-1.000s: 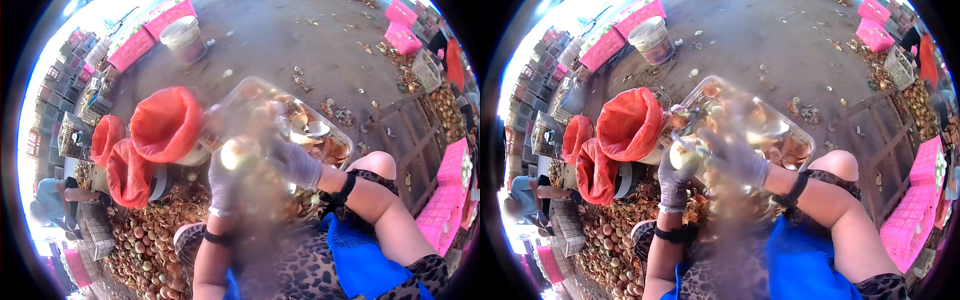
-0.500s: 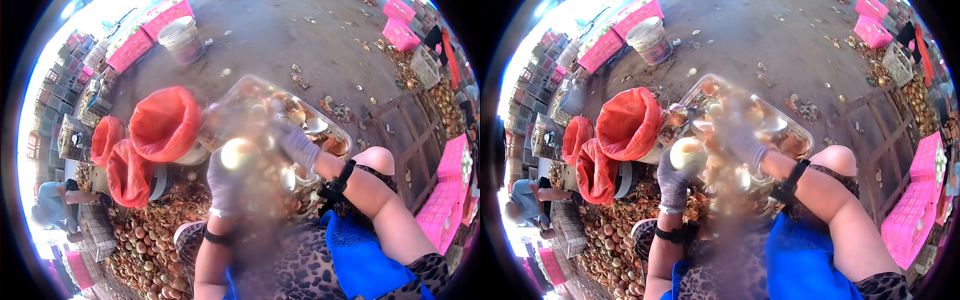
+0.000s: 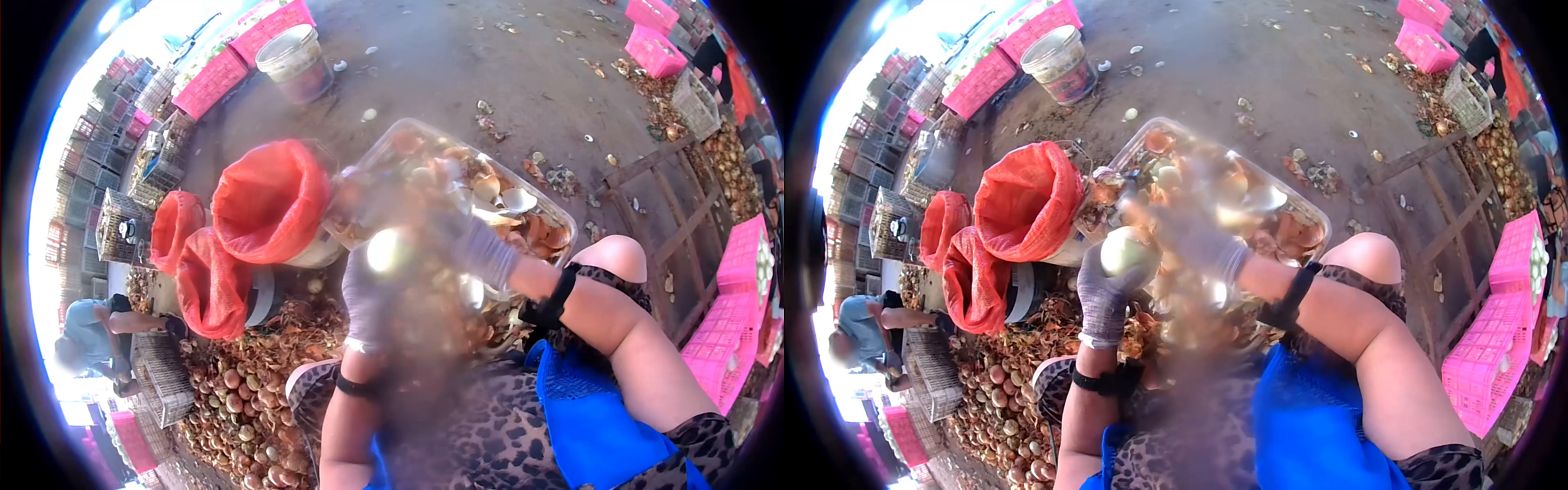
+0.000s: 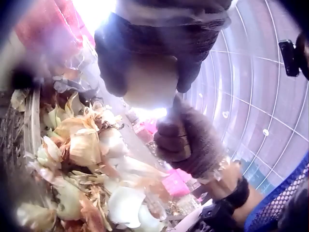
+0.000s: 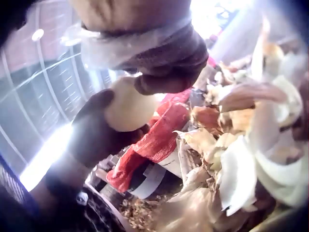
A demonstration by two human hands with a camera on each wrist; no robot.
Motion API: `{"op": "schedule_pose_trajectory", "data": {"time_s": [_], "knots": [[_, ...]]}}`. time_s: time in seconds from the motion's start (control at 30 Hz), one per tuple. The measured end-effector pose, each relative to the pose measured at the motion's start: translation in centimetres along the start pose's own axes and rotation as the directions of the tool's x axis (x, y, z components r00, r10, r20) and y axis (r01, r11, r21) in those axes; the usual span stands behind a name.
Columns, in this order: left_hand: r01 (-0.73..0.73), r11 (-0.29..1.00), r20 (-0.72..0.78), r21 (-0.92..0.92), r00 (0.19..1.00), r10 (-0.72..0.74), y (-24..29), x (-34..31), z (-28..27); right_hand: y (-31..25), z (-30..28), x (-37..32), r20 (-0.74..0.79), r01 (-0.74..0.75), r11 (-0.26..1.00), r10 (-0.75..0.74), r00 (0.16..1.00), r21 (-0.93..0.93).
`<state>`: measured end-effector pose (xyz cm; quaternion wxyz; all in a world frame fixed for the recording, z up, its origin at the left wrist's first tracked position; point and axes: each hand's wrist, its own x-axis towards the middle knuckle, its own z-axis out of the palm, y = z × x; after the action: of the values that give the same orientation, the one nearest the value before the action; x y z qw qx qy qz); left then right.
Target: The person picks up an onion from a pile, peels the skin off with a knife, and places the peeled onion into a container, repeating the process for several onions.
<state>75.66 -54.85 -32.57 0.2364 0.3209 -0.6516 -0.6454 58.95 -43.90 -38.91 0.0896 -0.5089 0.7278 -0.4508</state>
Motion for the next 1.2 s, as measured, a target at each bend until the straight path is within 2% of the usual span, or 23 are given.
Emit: {"op": "schedule_pose_trajectory", "data": {"time_s": [0.07,0.1,0.17,0.23,0.3,0.33,0.37,0.4,0.47,0.53,0.6,0.63,0.7,0.73,0.8,0.87,0.93,0.97,1.0,1.07,1.1,1.13,1.2], "knots": [[0.046,0.997,0.016,-0.059,0.999,-0.045,0.3,0.0,-0.3,0.3,-1.2,0.7,-0.060,-0.235,0.971,0.237,0.970,0.031],[0.046,0.996,0.010,-0.075,0.999,-0.046,0.5,0.1,-0.3,-2.9,-3.8,1.5,0.030,-0.446,0.876,0.448,0.893,0.183],[0.039,0.996,-0.009,-0.080,0.999,-0.040,1.2,0.2,-0.4,-3.4,-4.4,1.9,0.048,-0.217,0.966,0.213,0.976,0.139],[0.009,1.000,-0.024,-0.001,1.000,-0.009,1.6,0.1,-0.3,-5.1,-4.2,1.7,0.025,0.069,0.986,-0.073,0.997,0.151],[-0.048,0.989,0.008,0.141,0.999,0.048,1.6,-0.1,0.4,-7.0,-2.9,0.5,-0.027,0.095,0.981,-0.092,0.995,0.170],[0.044,0.981,0.088,-0.188,0.996,-0.027,1.5,-0.1,0.8,-7.3,-2.1,-0.3,-0.038,-0.034,0.985,0.041,0.998,0.170],[0.065,0.967,0.112,-0.245,0.993,-0.038,1.3,-0.1,1.0,-7.1,-1.8,-0.6,-0.048,-0.156,0.973,0.166,0.985,0.171],[0.077,0.960,0.130,-0.268,0.991,-0.043,1.2,-0.3,1.2,-6.5,-1.5,-0.8,-0.067,-0.140,0.980,0.150,0.986,0.139],[0.034,0.978,0.117,-0.205,0.993,-0.010,1.0,-0.4,1.4,-5.0,-0.7,-0.6,-0.095,-0.096,0.992,0.104,0.990,0.077],[0.006,0.987,0.099,-0.163,0.995,0.010,0.8,-0.4,1.4,-4.1,-0.4,-0.5,-0.014,-0.121,0.987,0.123,0.992,0.110],[-0.018,0.991,0.094,-0.132,0.995,0.030,0.6,-0.4,1.6,-4.1,-1.3,0.0,0.031,-0.064,0.992,0.067,0.997,-0.106],[-0.032,0.993,0.090,-0.112,0.995,0.043,0.5,-0.3,1.6,-3.9,-2.2,0.5,0.051,0.016,0.943,0.001,0.999,-0.332],[-0.099,0.994,0.063,-0.045,0.993,0.102,0.1,-0.3,1.6,-3.1,-3.6,1.6,-0.087,-0.006,0.890,-0.038,0.996,-0.456],[-0.143,0.990,0.042,-0.012,0.989,0.143,-0.2,-0.3,1.7,-2.5,-4.3,2.0,-0.256,-0.094,0.931,0.001,0.967,-0.352],[-0.167,0.985,0.050,-0.039,0.984,0.169,-0.4,-0.2,1.6,-1.4,-5.8,2.4,-0.366,-0.249,0.935,0.147,0.919,-0.251],[-0.029,0.976,0.161,-0.218,0.985,0.066,0.4,0.1,0.6,-0.4,-7.1,2.0,-0.263,-0.406,0.865,0.335,0.905,-0.294],[0.232,0.892,0.325,-0.388,0.940,-0.103,1.6,0.2,-0.8,-0.4,-6.8,1.1,-0.073,-0.417,0.831,0.421,0.904,-0.370],[0.229,0.851,0.364,-0.473,0.930,-0.048,-0.4,0.8,-1.5,-0.5,-6.6,0.8,-0.008,-0.393,0.834,0.423,0.906,-0.388],[0.340,0.733,0.391,-0.589,0.914,-0.109,-1.1,1.2,-1.8,-0.6,-6.4,0.4,0.056,-0.367,0.838,0.423,0.904,-0.404],[0.512,0.322,0.493,-0.797,0.858,-0.145,-0.5,1.3,-2.8,-1.4,-6.3,0.3,0.101,-0.298,0.877,0.358,0.928,-0.376],[0.534,0.170,0.541,-0.828,0.841,-0.006,-0.6,2.0,-3.8,-2.1,-6.4,0.4,0.112,-0.275,0.893,0.333,0.936,-0.356],[0.356,0.311,0.344,-0.881,0.934,-0.096,-1.8,3.5,-5.2,-2.7,-6.5,0.6,0.122,-0.251,0.908,0.307,0.944,-0.335],[0.397,0.355,0.412,-0.846,0.910,-0.037,-3.3,6.1,-10.2,-2.5,-7.2,0.0,0.071,-0.301,0.862,0.358,0.931,-0.409]]}}
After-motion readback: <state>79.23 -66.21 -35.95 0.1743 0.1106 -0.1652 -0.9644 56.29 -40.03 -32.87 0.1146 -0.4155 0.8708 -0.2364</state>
